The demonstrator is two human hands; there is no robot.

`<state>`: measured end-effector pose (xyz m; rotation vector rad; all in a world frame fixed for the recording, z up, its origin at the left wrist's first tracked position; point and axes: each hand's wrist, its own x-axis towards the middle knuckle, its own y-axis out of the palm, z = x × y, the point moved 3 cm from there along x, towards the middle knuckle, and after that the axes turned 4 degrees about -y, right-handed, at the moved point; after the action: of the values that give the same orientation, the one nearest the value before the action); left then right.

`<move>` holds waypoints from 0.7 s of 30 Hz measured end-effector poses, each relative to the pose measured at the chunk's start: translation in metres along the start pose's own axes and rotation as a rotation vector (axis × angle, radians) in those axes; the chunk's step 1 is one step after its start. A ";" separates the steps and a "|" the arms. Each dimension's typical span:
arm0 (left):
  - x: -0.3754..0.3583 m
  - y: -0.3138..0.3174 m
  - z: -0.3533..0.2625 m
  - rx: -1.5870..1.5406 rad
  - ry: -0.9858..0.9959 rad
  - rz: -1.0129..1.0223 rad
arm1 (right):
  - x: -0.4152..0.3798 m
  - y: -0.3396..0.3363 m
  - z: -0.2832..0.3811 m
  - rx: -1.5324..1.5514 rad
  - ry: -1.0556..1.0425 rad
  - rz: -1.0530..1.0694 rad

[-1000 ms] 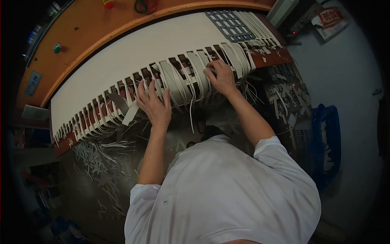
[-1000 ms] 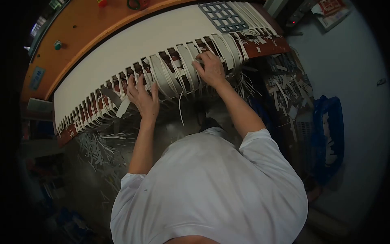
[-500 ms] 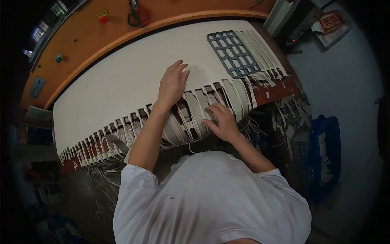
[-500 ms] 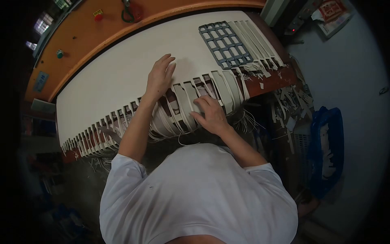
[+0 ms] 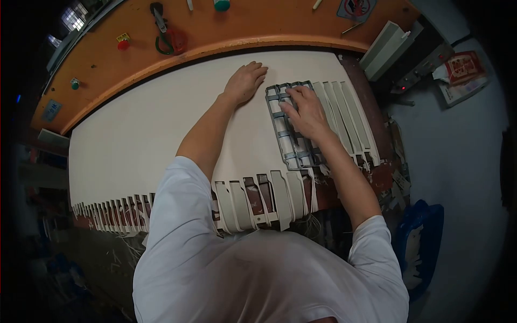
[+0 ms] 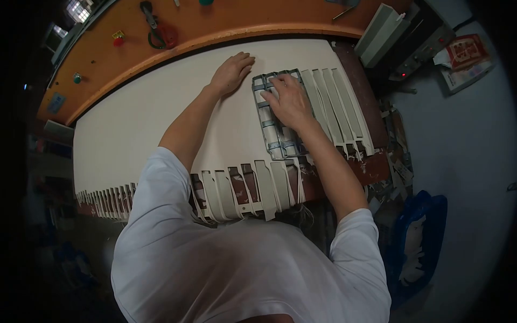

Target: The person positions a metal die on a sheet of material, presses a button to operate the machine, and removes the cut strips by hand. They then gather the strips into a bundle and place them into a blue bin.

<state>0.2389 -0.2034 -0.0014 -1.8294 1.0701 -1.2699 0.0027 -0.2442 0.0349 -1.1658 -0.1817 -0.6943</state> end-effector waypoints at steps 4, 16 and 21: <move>0.004 0.029 0.001 0.109 0.009 -0.023 | 0.046 0.038 -0.037 -0.172 -0.069 0.020; 0.006 0.035 0.004 0.256 0.091 -0.106 | 0.081 0.030 -0.031 -0.236 -0.075 0.134; 0.008 0.034 0.005 0.253 0.081 -0.111 | 0.079 -0.045 0.023 -0.075 -0.211 -0.183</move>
<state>0.2362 -0.2251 -0.0285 -1.6762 0.8166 -1.4828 0.0432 -0.2654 0.1166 -1.3049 -0.4482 -0.7427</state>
